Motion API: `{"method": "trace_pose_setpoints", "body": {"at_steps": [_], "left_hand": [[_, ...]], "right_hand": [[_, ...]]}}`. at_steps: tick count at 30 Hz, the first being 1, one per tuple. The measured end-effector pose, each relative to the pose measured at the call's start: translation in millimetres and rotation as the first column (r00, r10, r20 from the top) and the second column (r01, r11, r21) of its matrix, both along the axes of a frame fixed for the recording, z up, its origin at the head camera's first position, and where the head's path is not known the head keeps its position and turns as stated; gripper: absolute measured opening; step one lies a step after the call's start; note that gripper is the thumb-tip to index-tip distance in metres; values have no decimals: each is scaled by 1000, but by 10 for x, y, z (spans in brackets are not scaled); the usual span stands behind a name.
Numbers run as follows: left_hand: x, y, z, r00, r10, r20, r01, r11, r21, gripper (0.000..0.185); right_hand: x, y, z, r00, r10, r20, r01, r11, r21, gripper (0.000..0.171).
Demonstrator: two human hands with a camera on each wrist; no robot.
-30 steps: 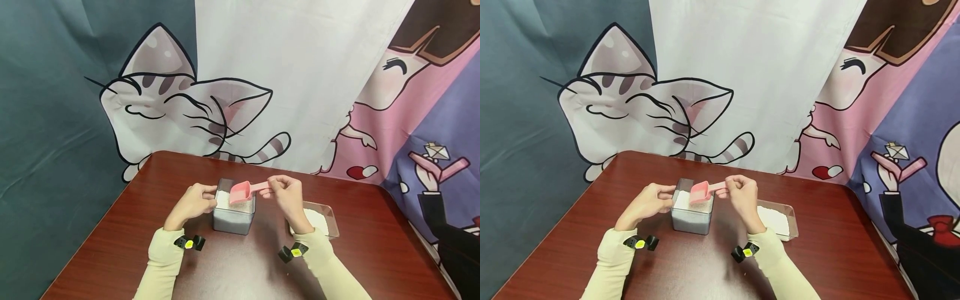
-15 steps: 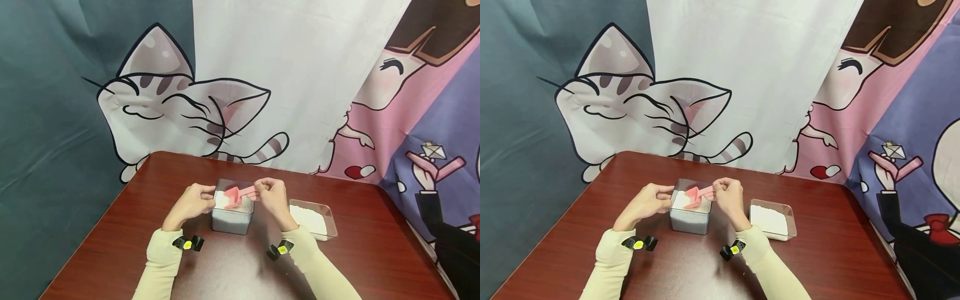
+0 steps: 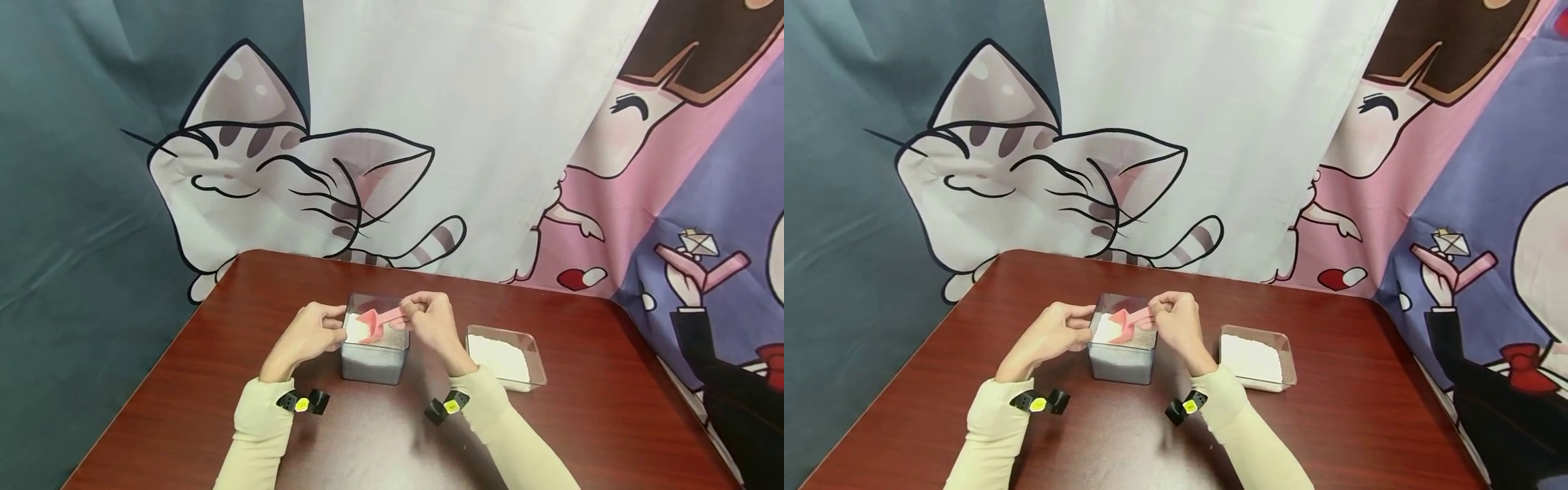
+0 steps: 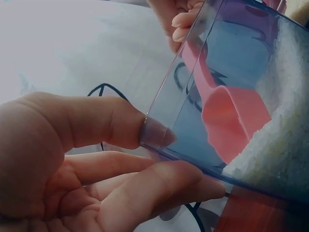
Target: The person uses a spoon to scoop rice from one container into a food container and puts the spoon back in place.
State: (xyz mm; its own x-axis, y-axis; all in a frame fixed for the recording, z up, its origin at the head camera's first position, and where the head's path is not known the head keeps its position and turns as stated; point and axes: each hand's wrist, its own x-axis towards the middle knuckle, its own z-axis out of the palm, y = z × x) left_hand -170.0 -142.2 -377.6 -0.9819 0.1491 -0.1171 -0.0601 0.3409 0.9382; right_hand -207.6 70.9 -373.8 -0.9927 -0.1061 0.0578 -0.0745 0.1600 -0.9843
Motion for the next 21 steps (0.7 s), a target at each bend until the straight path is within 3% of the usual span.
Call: {"method": "trace_pose_setpoints", "body": {"at_steps": [5,12,17,21], "left_hand": [[-14,8,-18,1000,-5,-18,5,1000,6,54],[0,34,-13,1000,16,-5,-16,1000,19,56],[6,50,-3,1000,-2,-6,2,1000,10,56],[3,11,-23,1000,19,0,-19,1000,9,55]], "right_hand": [[14,-37,8,999,23,25,-22,1000,-22,15],[43,-17,-33,999,-13,36,18,992,-125,18],[71,48,-62,994,-72,82,90,964,-248,20],[73,107,-66,989,-76,128,113,944,-311,20]]}}
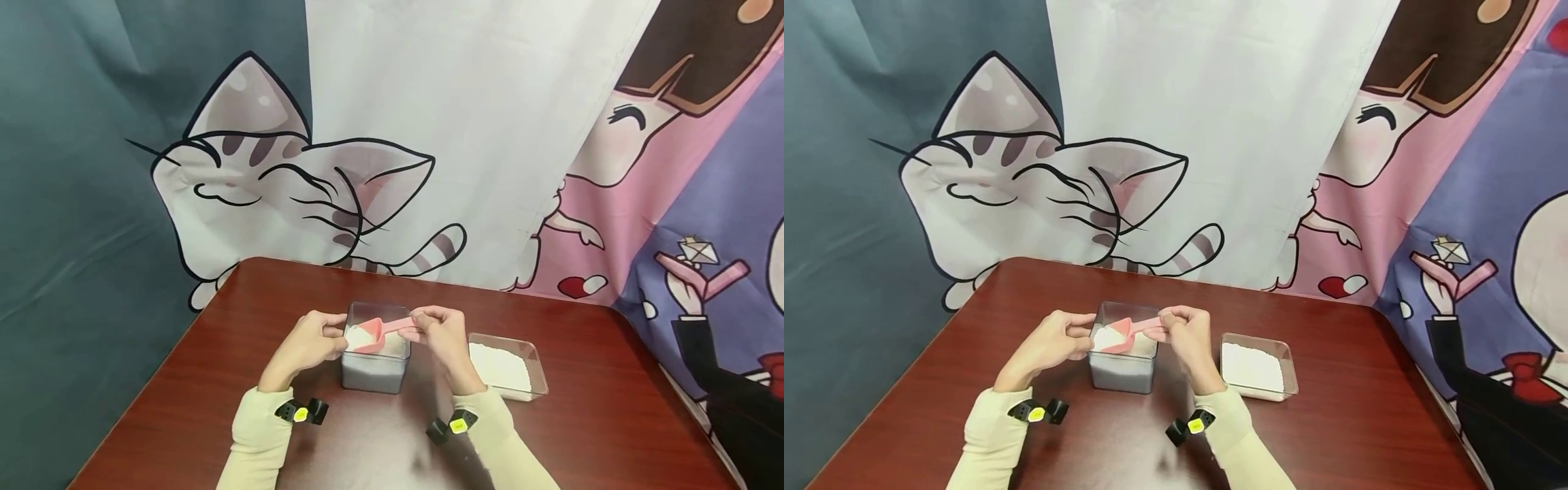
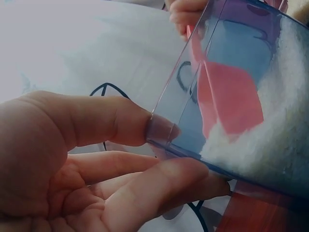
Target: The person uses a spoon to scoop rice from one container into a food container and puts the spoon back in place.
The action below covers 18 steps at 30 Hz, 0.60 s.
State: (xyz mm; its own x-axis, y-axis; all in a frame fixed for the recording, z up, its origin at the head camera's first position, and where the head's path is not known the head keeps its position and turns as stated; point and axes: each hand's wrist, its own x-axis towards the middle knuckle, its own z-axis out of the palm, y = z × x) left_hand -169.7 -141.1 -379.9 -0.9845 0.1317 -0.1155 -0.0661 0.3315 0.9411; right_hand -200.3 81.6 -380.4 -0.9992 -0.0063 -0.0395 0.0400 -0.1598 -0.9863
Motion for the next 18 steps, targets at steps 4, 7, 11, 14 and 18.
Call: {"method": "trace_pose_setpoints", "body": {"at_steps": [4,7,11,14,18], "left_hand": [[0,-23,-14,1000,-6,-4,6,1000,1,54],[20,-46,-8,1000,-6,-2,6,1000,0,54],[32,-63,-5,1000,-11,-2,11,1000,5,54],[18,-47,-4,1000,-19,-6,19,1000,13,54],[10,-25,2,1000,-15,1,15,1000,19,54]], "right_hand": [[12,36,-35,1000,-8,15,8,998,-57,19],[21,34,-75,1000,-16,25,18,994,-108,20],[36,42,-98,999,-26,29,30,987,-159,22],[39,67,-101,999,-44,22,47,983,-176,23],[35,102,-117,998,-47,30,52,979,-199,22]]}}
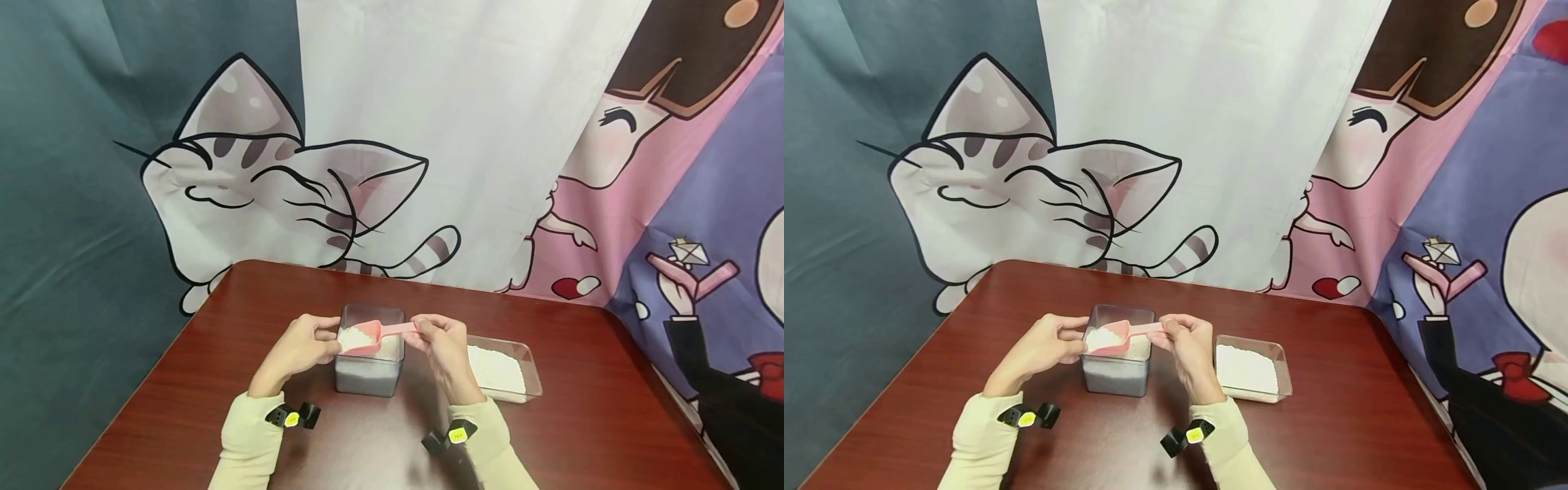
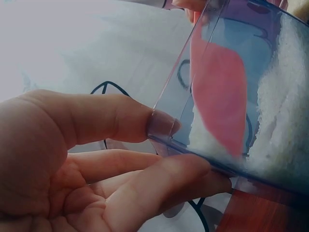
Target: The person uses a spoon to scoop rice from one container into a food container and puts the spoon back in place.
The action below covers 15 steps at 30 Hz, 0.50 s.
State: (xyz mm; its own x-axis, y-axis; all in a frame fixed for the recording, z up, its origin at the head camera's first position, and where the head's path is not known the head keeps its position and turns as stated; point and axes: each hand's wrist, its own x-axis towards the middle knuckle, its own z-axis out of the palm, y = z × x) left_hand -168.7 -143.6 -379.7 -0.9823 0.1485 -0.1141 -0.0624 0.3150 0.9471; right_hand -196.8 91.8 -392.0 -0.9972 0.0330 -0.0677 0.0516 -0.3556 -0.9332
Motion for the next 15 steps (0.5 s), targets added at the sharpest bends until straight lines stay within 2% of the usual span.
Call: {"method": "trace_pose_setpoints", "body": {"at_steps": [7,15], "left_hand": [[10,-14,13,1000,8,-7,-8,1000,7,54],[21,1,-5,1000,1,-8,-1,1000,28,53]], "right_hand": [[-34,56,-5,1000,25,0,-25,997,-73,21],[-52,204,10,999,7,48,-1,992,-128,12]]}}
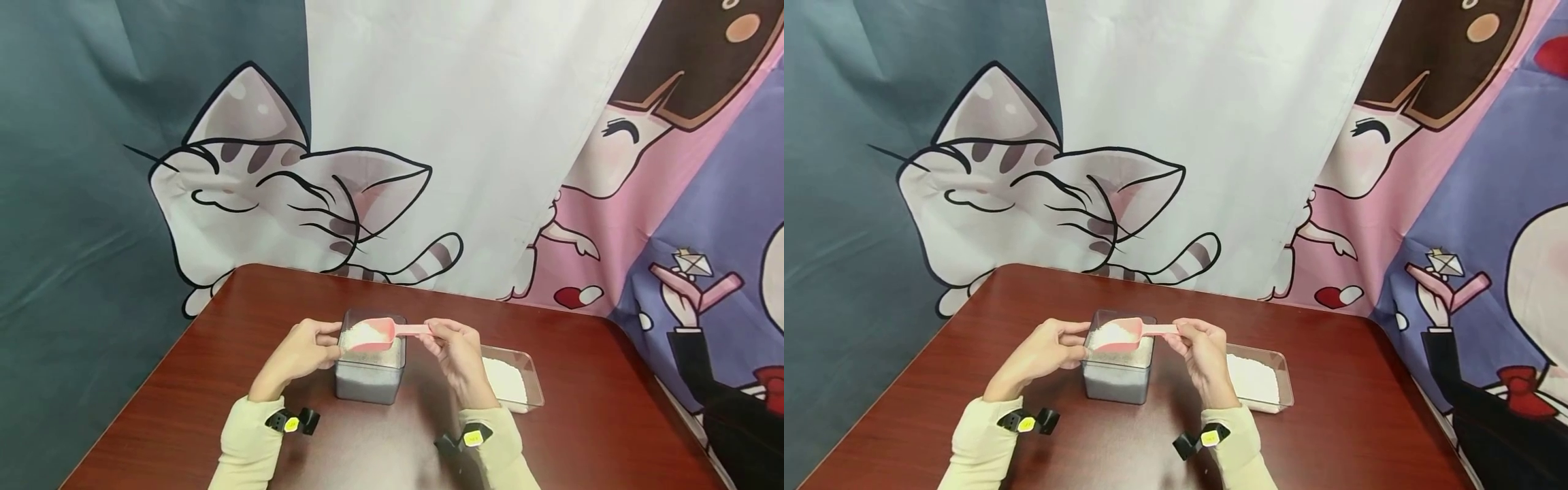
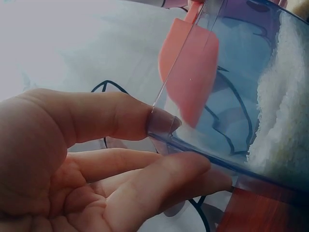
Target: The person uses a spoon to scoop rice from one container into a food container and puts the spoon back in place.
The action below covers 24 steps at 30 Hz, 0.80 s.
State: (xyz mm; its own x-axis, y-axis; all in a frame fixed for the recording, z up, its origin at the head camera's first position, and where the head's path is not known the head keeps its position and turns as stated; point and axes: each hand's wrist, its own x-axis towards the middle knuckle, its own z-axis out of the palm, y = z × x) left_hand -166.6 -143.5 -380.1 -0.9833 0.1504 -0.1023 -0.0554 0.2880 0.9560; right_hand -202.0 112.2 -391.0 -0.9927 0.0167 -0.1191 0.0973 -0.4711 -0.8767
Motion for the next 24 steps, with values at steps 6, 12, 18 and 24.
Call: {"method": "trace_pose_setpoints", "body": {"at_steps": [6,12,18,24], "left_hand": [[5,2,-11,1000,9,-5,-10,1000,-17,52],[0,12,-19,1000,5,2,-5,1000,-21,53],[-9,13,-25,1000,-3,1,3,1000,-15,53],[-21,0,-5,1000,-5,4,5,1000,-21,54]], "right_hand": [[-1,32,-11,999,18,30,-18,999,-30,13],[-27,81,-14,998,27,65,-24,999,-43,16],[-39,130,-6,996,29,86,-23,997,-73,13],[-41,133,20,995,67,77,-61,995,-73,14]]}}
